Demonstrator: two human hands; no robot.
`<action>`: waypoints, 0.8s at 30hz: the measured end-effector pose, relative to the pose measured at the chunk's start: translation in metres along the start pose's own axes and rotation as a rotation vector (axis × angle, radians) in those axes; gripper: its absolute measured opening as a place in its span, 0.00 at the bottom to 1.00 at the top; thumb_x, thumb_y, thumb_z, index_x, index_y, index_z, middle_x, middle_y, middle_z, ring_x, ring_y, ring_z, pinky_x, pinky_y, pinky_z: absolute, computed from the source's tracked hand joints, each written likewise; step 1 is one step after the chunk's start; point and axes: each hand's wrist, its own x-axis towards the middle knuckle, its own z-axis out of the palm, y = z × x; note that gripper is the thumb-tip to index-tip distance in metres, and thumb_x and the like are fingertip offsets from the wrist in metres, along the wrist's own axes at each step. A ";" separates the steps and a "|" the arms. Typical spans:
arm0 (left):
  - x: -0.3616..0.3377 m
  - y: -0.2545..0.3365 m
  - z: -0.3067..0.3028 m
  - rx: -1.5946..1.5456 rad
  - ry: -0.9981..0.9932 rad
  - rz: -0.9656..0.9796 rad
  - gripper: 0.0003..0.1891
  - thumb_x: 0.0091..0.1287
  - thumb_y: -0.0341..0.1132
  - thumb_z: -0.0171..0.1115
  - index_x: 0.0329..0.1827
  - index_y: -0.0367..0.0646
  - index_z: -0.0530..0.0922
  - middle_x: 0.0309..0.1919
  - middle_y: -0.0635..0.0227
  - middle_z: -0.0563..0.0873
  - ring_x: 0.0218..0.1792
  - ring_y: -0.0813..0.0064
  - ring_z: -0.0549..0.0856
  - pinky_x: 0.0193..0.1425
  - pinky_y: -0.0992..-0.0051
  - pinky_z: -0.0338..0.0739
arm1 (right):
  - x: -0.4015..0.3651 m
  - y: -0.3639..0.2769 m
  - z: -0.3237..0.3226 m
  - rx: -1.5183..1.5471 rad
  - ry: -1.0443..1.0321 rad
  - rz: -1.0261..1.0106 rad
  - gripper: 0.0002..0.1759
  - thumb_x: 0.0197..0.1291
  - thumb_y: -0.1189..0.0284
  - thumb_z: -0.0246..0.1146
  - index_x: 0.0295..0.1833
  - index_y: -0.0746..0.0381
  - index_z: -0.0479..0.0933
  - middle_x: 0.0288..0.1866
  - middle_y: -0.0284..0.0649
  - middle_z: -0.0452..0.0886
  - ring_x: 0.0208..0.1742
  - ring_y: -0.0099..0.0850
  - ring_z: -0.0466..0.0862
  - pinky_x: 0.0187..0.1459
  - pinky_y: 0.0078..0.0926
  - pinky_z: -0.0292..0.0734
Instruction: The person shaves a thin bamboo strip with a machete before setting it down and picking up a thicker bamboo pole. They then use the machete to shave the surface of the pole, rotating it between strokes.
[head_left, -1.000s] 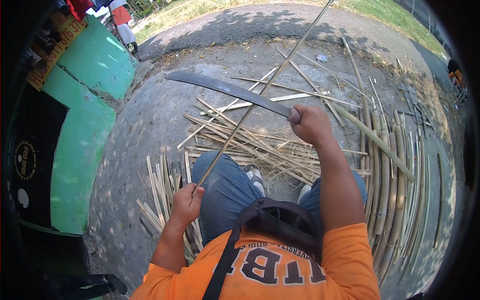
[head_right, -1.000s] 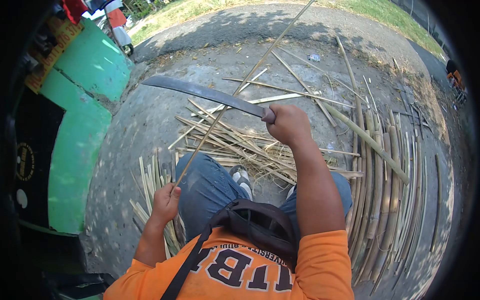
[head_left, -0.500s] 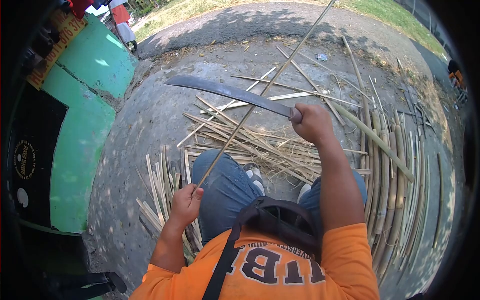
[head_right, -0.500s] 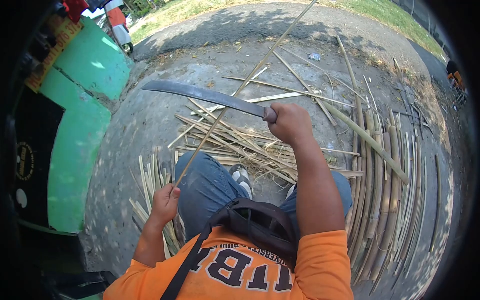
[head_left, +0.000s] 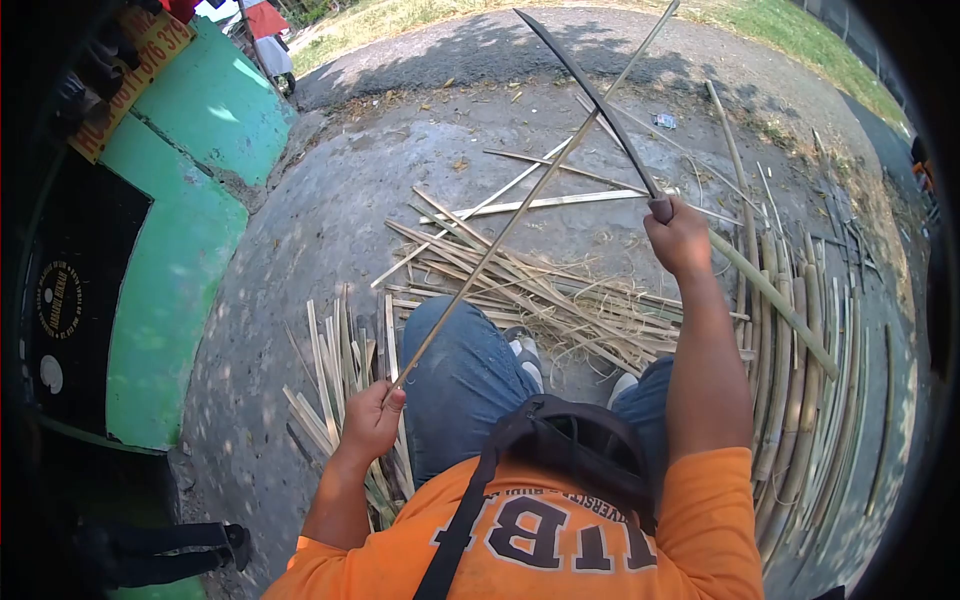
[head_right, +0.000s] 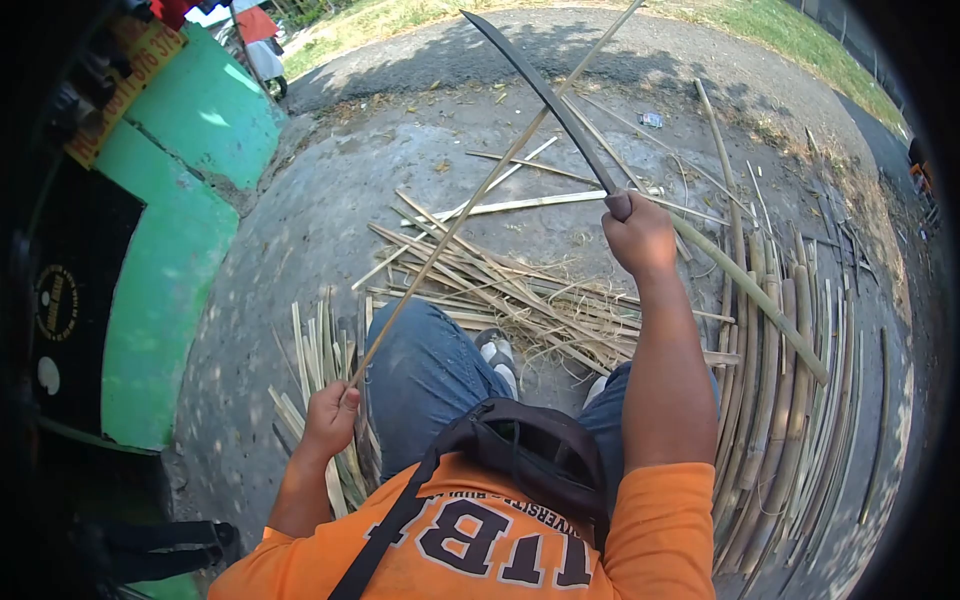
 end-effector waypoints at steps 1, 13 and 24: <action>0.001 0.001 0.000 -0.001 -0.001 0.000 0.28 0.81 0.56 0.58 0.33 0.36 0.76 0.19 0.62 0.73 0.22 0.71 0.71 0.29 0.66 0.69 | -0.003 -0.002 0.003 -0.015 -0.029 -0.017 0.14 0.60 0.61 0.70 0.48 0.55 0.87 0.38 0.52 0.88 0.42 0.51 0.88 0.46 0.47 0.82; 0.026 0.016 0.026 -0.039 -0.013 0.011 0.27 0.81 0.55 0.58 0.38 0.34 0.80 0.22 0.55 0.78 0.24 0.62 0.78 0.32 0.64 0.73 | -0.043 -0.047 0.024 -0.194 -0.214 -0.417 0.08 0.57 0.63 0.68 0.37 0.55 0.83 0.32 0.49 0.86 0.38 0.54 0.87 0.41 0.53 0.81; 0.030 0.022 0.030 -0.011 -0.024 0.022 0.26 0.81 0.53 0.58 0.37 0.35 0.79 0.22 0.55 0.78 0.23 0.62 0.78 0.31 0.64 0.72 | -0.050 -0.063 0.027 -0.168 -0.327 -0.469 0.09 0.57 0.62 0.68 0.37 0.54 0.84 0.32 0.49 0.87 0.37 0.54 0.87 0.41 0.52 0.81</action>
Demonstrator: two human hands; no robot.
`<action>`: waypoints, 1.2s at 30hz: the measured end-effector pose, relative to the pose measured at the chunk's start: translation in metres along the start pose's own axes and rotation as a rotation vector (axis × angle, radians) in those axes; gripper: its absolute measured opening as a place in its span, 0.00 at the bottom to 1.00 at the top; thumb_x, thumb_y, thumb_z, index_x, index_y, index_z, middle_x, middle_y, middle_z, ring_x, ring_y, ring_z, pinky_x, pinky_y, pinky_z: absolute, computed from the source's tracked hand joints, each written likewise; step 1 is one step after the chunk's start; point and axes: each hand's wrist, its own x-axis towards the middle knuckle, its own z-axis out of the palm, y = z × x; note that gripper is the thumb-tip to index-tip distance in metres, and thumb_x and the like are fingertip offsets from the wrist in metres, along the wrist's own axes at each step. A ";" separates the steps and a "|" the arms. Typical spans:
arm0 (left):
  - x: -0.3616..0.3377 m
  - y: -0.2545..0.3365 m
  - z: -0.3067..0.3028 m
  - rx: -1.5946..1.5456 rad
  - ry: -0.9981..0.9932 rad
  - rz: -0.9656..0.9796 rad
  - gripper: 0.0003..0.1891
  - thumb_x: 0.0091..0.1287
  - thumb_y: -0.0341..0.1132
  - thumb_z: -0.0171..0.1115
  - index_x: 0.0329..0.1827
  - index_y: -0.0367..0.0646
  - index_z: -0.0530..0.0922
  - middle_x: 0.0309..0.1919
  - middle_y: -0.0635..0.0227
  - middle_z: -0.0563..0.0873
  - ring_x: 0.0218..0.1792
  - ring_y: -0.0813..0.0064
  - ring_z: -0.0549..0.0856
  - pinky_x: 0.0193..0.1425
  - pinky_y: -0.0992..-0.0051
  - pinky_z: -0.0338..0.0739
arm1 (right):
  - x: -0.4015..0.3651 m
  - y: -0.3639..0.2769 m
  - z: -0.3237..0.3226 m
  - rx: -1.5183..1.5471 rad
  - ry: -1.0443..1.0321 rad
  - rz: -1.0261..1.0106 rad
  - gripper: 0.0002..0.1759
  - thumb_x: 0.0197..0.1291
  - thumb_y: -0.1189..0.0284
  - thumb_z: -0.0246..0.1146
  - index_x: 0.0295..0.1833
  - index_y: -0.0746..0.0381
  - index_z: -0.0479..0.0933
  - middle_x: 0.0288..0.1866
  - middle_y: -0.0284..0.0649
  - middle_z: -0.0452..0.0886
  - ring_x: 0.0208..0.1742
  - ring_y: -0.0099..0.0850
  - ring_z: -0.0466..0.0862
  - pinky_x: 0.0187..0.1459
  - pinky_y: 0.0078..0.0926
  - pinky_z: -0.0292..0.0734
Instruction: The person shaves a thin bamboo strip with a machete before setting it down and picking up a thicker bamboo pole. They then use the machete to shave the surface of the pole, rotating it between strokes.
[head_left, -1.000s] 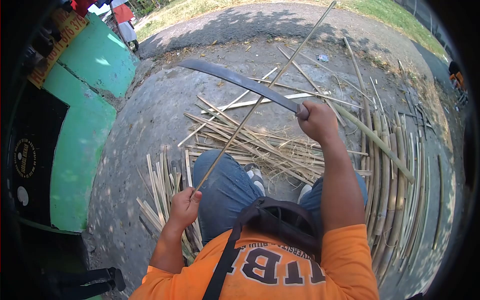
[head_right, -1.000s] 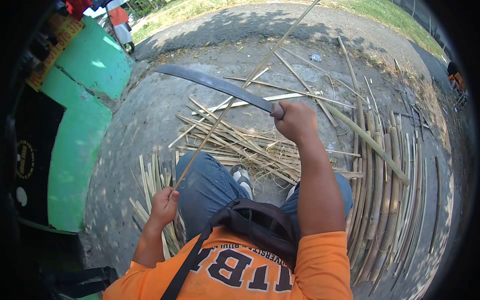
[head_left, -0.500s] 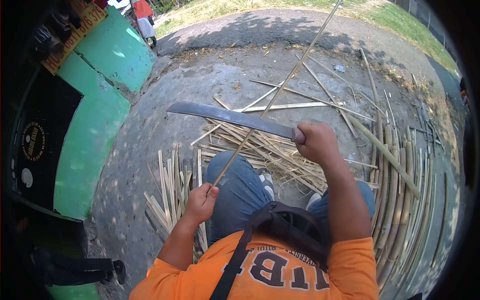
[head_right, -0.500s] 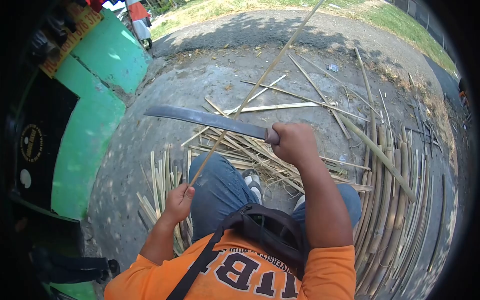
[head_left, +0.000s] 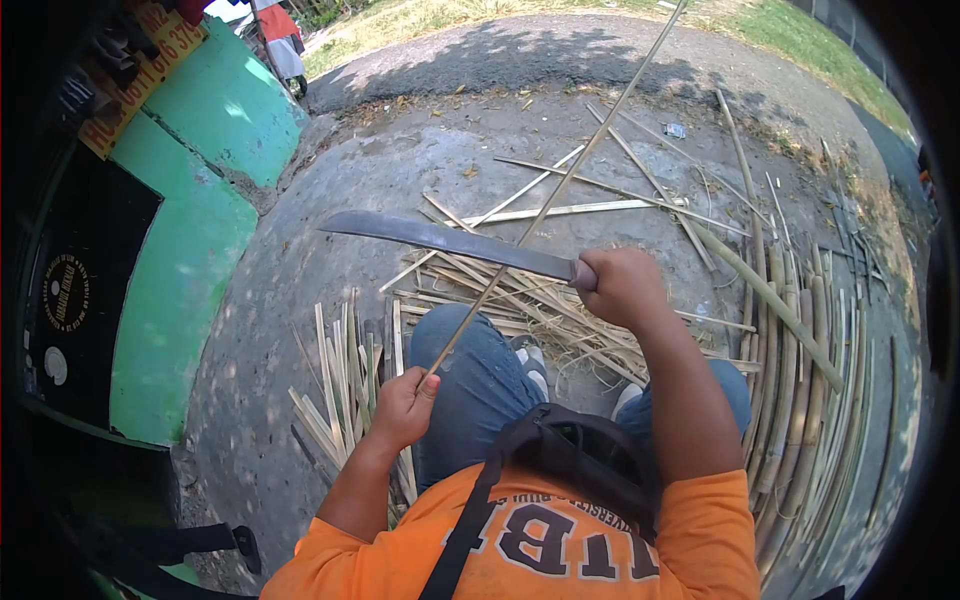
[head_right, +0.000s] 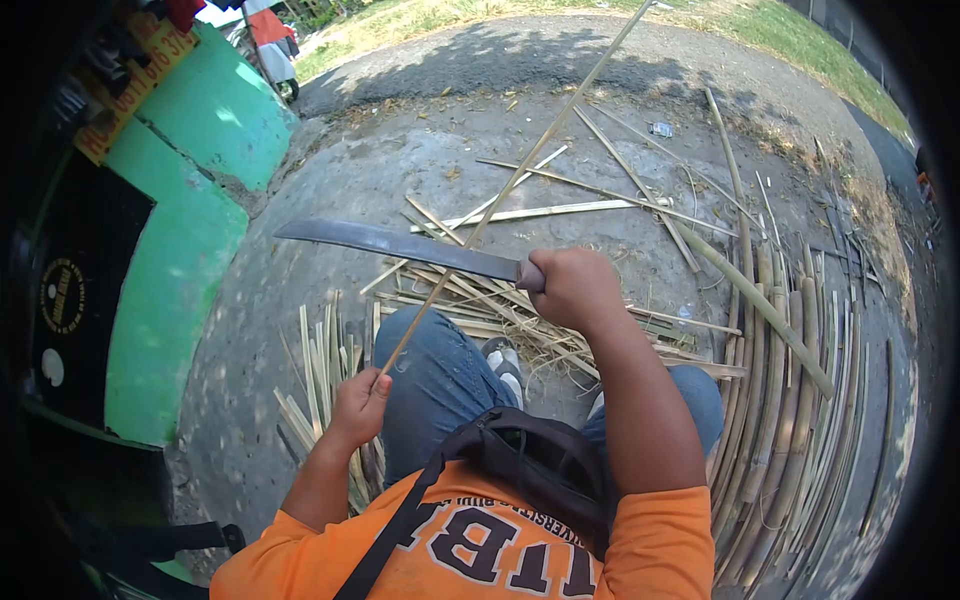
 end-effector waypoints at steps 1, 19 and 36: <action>0.001 0.001 0.001 -0.001 -0.002 0.007 0.26 0.81 0.53 0.58 0.37 0.35 0.79 0.22 0.55 0.78 0.23 0.62 0.78 0.31 0.64 0.72 | 0.000 -0.002 -0.002 -0.040 -0.033 -0.035 0.09 0.57 0.62 0.68 0.37 0.54 0.84 0.32 0.49 0.87 0.37 0.54 0.87 0.41 0.52 0.81; 0.023 -0.009 0.015 -0.331 -0.013 -0.103 0.25 0.80 0.54 0.62 0.32 0.41 0.73 0.21 0.77 0.70 0.26 0.83 0.69 0.30 0.74 0.67 | -0.010 -0.024 -0.006 0.091 -0.063 -0.122 0.07 0.53 0.66 0.69 0.34 0.56 0.82 0.30 0.50 0.84 0.36 0.55 0.85 0.39 0.53 0.80; 0.027 0.020 0.012 -0.149 0.075 0.016 0.27 0.64 0.52 0.81 0.29 0.45 0.71 0.18 0.76 0.69 0.21 0.83 0.66 0.25 0.75 0.64 | -0.006 -0.017 -0.008 -0.035 0.018 -0.095 0.08 0.50 0.64 0.71 0.32 0.55 0.81 0.27 0.45 0.85 0.34 0.51 0.87 0.39 0.50 0.81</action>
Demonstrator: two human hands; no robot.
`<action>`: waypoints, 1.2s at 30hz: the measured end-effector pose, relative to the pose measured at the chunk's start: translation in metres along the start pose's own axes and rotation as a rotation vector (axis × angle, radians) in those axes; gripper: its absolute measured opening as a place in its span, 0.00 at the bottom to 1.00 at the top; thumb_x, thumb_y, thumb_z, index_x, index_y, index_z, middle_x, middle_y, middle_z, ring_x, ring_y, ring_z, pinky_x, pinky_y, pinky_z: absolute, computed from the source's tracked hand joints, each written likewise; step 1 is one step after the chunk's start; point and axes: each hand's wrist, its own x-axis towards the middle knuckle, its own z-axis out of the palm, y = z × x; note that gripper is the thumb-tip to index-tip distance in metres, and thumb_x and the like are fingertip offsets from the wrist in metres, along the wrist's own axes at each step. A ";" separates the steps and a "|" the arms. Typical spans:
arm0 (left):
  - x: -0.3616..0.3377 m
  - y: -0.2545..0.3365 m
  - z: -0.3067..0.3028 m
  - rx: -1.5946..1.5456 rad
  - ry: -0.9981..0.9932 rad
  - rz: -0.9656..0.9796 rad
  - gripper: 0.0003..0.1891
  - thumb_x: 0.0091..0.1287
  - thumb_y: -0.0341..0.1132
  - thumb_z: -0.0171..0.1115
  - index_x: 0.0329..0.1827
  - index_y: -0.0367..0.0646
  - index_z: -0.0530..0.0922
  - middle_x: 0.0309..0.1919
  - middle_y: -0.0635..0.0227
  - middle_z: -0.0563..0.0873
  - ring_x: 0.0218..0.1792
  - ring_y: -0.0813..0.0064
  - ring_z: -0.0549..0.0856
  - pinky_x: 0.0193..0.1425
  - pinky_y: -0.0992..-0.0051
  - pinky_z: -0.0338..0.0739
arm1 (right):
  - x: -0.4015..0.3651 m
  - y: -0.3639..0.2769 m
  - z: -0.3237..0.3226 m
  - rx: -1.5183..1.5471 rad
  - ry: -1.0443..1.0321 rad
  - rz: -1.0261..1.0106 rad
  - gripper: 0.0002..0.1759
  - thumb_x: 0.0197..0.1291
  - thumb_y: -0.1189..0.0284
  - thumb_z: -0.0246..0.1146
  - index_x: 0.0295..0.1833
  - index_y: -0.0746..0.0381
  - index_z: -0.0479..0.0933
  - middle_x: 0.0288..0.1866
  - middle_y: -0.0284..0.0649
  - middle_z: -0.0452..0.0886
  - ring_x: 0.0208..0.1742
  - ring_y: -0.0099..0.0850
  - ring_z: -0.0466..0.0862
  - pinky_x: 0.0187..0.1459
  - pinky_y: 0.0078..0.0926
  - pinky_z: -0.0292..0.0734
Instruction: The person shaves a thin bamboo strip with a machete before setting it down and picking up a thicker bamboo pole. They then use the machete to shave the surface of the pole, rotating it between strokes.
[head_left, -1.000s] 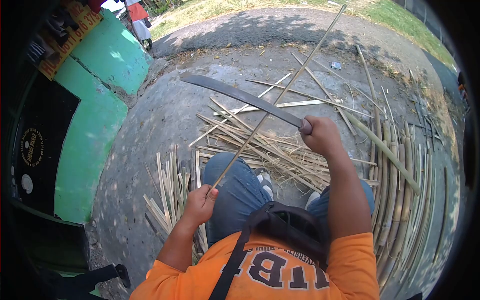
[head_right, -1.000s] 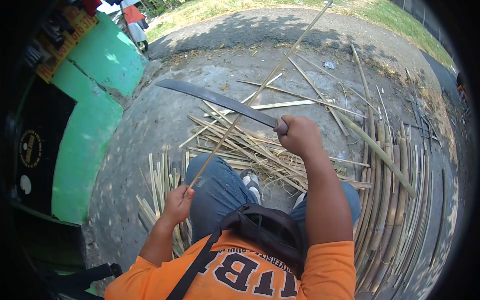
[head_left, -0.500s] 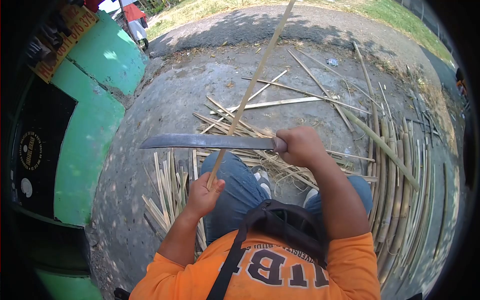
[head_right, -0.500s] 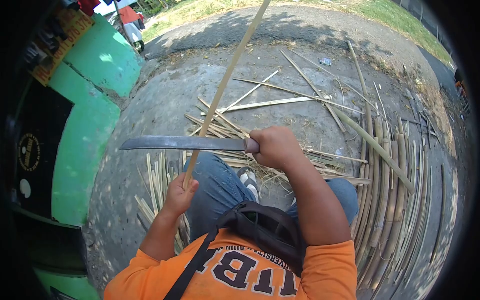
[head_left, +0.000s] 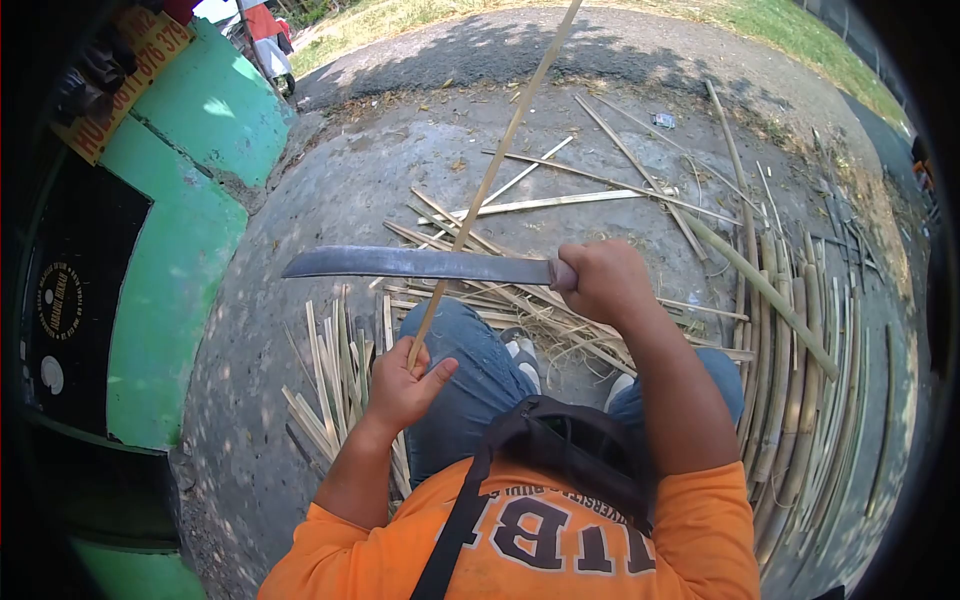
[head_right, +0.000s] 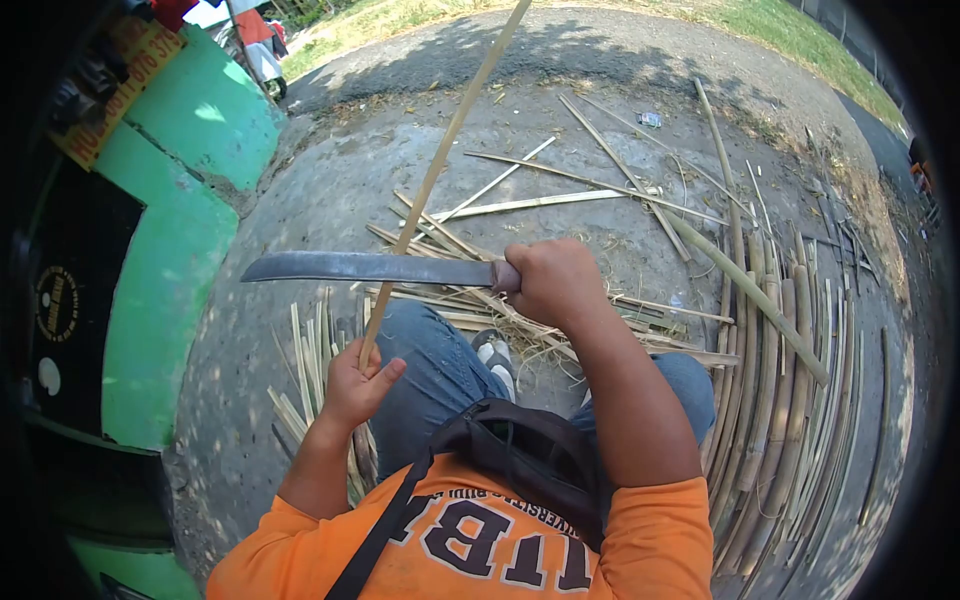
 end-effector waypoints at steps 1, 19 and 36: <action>0.000 0.002 -0.001 0.041 0.006 0.011 0.27 0.63 0.52 0.81 0.29 0.45 0.71 0.17 0.75 0.69 0.21 0.82 0.66 0.25 0.74 0.64 | 0.000 0.002 0.001 -0.005 0.002 -0.006 0.08 0.50 0.64 0.71 0.31 0.55 0.81 0.27 0.45 0.85 0.34 0.51 0.87 0.39 0.50 0.82; -0.014 -0.002 -0.007 0.041 -0.020 -0.076 0.23 0.65 0.45 0.81 0.31 0.44 0.73 0.17 0.80 0.67 0.20 0.88 0.62 0.23 0.79 0.58 | -0.002 0.002 0.008 0.119 0.009 0.005 0.06 0.53 0.65 0.68 0.34 0.55 0.81 0.30 0.47 0.86 0.36 0.53 0.87 0.39 0.53 0.81; 0.025 0.023 0.024 -0.419 -0.147 -0.129 0.20 0.63 0.26 0.78 0.53 0.43 0.77 0.40 0.79 0.75 0.39 0.90 0.74 0.40 0.82 0.72 | -0.009 -0.033 0.013 0.052 -0.091 -0.175 0.09 0.47 0.64 0.71 0.31 0.55 0.79 0.25 0.43 0.84 0.32 0.49 0.87 0.36 0.49 0.80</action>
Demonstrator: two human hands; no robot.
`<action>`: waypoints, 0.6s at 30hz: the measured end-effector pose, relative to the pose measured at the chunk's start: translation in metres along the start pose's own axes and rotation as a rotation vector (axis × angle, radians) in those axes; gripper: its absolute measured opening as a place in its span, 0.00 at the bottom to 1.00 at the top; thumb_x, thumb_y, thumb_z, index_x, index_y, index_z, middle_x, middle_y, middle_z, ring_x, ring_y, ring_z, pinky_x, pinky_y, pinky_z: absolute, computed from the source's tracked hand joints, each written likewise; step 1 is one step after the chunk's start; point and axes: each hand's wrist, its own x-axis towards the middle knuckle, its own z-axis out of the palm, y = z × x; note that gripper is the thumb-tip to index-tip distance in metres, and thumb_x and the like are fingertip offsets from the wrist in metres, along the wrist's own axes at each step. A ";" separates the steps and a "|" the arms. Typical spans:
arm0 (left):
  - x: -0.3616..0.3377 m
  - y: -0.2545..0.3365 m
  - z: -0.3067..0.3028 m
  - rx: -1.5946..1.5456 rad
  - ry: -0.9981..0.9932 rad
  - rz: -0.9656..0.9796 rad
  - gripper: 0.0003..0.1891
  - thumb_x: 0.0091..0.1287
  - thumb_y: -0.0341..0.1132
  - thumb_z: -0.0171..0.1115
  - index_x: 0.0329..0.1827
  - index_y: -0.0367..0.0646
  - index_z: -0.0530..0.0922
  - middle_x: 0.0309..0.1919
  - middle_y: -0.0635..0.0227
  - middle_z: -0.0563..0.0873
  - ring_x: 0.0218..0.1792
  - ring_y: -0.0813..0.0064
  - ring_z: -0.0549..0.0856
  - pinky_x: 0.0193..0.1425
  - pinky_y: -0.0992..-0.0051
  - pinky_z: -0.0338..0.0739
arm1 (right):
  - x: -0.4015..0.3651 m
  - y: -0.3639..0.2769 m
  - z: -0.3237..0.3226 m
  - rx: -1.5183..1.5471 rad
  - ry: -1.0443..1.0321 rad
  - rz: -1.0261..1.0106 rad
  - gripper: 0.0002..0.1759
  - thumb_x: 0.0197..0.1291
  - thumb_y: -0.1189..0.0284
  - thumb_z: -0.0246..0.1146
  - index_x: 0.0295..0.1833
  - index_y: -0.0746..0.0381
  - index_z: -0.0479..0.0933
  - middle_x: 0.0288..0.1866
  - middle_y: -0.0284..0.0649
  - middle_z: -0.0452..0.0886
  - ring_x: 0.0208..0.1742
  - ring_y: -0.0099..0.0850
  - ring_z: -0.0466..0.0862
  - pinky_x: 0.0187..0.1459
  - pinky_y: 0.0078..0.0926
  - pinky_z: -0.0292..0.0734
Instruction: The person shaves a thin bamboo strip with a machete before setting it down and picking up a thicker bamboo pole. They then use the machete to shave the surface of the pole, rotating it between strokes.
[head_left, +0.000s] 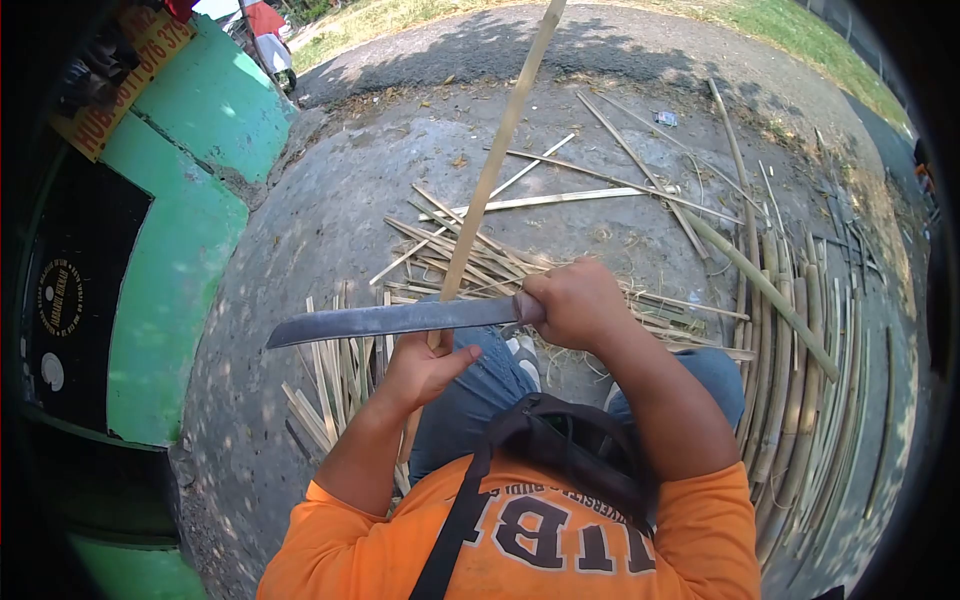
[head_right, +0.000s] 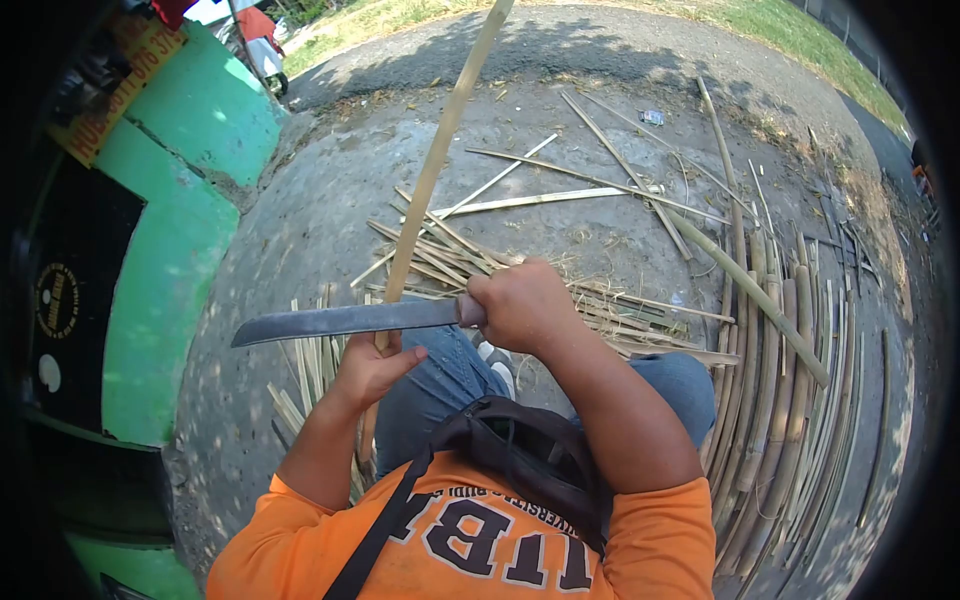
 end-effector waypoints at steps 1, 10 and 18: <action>0.001 0.003 0.004 -0.031 0.031 0.004 0.21 0.63 0.26 0.78 0.54 0.42 0.77 0.42 0.78 0.75 0.41 0.89 0.75 0.42 0.82 0.73 | -0.001 -0.001 0.000 0.010 -0.007 0.030 0.09 0.48 0.64 0.71 0.30 0.56 0.79 0.25 0.44 0.84 0.32 0.49 0.87 0.37 0.50 0.80; 0.014 0.007 0.007 0.341 0.220 -0.032 0.17 0.61 0.30 0.81 0.45 0.41 0.78 0.35 0.78 0.78 0.31 0.88 0.75 0.34 0.81 0.74 | 0.002 -0.007 -0.005 -0.025 0.008 0.126 0.08 0.45 0.66 0.71 0.31 0.55 0.83 0.27 0.44 0.87 0.33 0.47 0.89 0.41 0.46 0.82; 0.014 0.012 0.008 0.393 0.208 -0.088 0.17 0.61 0.32 0.81 0.42 0.40 0.77 0.31 0.78 0.77 0.28 0.88 0.73 0.31 0.80 0.71 | 0.003 -0.001 0.003 -0.035 0.037 0.104 0.07 0.46 0.67 0.71 0.31 0.55 0.81 0.26 0.43 0.86 0.33 0.47 0.88 0.41 0.45 0.81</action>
